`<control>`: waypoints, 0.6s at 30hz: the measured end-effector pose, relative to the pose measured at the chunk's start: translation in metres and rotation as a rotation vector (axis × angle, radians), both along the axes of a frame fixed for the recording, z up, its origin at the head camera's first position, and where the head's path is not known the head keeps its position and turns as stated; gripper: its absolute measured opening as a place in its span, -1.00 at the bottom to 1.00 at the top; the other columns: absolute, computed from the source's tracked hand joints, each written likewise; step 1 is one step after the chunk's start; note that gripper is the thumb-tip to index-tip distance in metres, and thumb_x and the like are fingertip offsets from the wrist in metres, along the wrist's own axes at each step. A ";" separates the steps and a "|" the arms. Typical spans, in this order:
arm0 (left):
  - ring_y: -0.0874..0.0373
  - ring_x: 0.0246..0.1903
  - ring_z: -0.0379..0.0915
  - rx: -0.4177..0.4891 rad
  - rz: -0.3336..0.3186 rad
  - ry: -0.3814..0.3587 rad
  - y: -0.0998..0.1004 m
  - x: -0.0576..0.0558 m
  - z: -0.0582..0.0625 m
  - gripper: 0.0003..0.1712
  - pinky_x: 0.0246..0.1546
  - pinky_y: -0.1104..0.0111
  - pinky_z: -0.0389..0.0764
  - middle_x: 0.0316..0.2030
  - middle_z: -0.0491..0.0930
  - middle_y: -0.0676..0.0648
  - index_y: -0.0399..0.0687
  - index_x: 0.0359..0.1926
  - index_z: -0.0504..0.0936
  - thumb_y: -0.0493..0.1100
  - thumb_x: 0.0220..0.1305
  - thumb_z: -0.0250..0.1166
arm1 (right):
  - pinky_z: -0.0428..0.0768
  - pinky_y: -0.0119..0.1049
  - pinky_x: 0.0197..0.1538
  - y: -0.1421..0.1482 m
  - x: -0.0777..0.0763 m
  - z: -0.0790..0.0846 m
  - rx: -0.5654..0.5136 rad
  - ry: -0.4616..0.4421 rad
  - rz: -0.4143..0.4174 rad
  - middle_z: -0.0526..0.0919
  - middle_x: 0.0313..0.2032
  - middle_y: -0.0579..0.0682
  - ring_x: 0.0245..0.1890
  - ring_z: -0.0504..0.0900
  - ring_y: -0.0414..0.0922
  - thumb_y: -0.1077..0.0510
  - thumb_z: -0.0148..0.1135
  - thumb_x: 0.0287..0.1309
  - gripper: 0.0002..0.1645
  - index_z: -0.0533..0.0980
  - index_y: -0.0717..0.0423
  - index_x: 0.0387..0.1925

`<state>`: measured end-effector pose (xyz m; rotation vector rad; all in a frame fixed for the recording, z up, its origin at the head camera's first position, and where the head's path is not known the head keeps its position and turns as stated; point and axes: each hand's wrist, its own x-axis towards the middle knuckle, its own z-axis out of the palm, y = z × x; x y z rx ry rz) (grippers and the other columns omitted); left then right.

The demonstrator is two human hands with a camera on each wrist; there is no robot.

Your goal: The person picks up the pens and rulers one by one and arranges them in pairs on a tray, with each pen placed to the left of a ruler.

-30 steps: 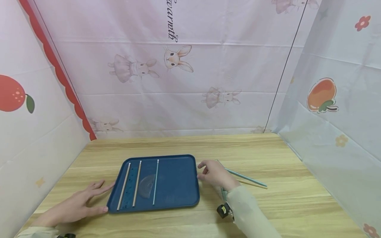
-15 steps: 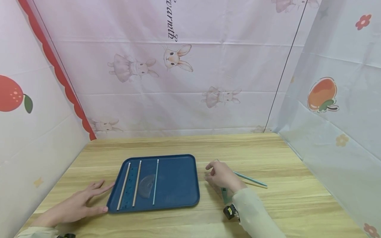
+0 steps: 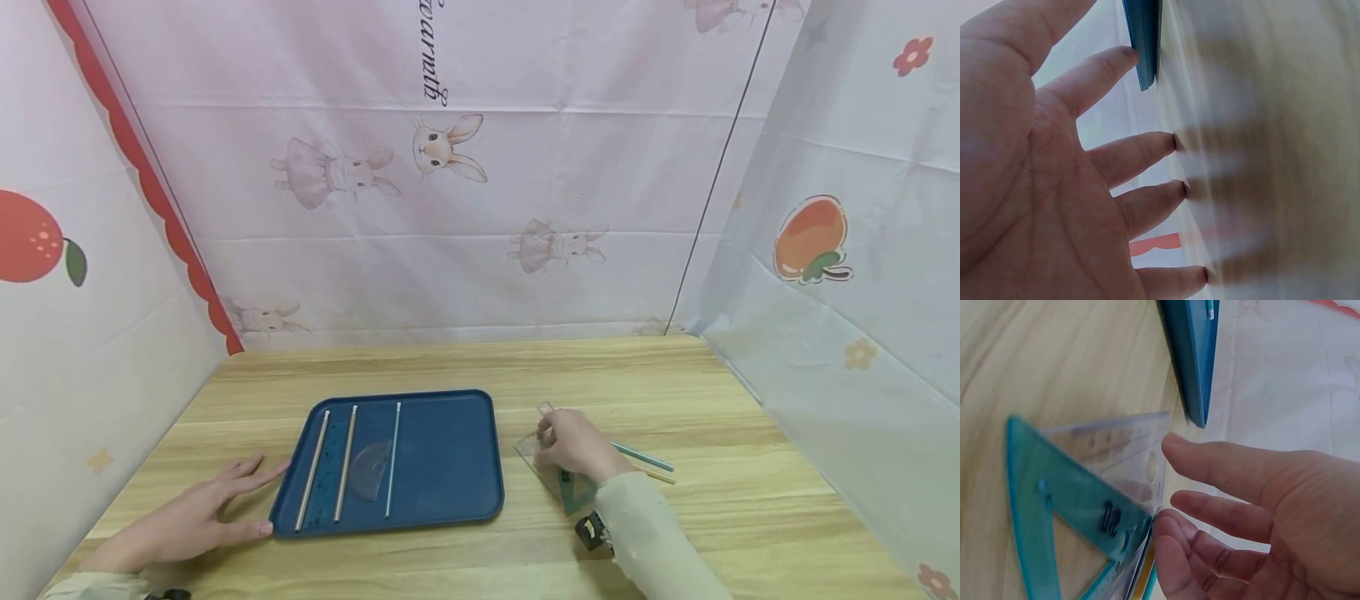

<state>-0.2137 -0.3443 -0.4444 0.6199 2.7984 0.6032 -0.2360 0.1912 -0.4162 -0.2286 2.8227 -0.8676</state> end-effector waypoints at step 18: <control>-0.81 0.48 0.00 -0.013 -0.002 0.018 0.001 0.001 0.002 -0.05 0.03 -0.80 0.17 0.57 0.16 -0.59 0.18 0.63 0.36 0.34 0.35 0.43 | 0.71 0.00 0.01 0.005 -0.008 -0.001 0.098 -0.006 0.014 0.74 -0.11 0.14 -0.15 0.66 -0.06 0.16 0.66 0.12 -0.31 0.61 0.38 0.22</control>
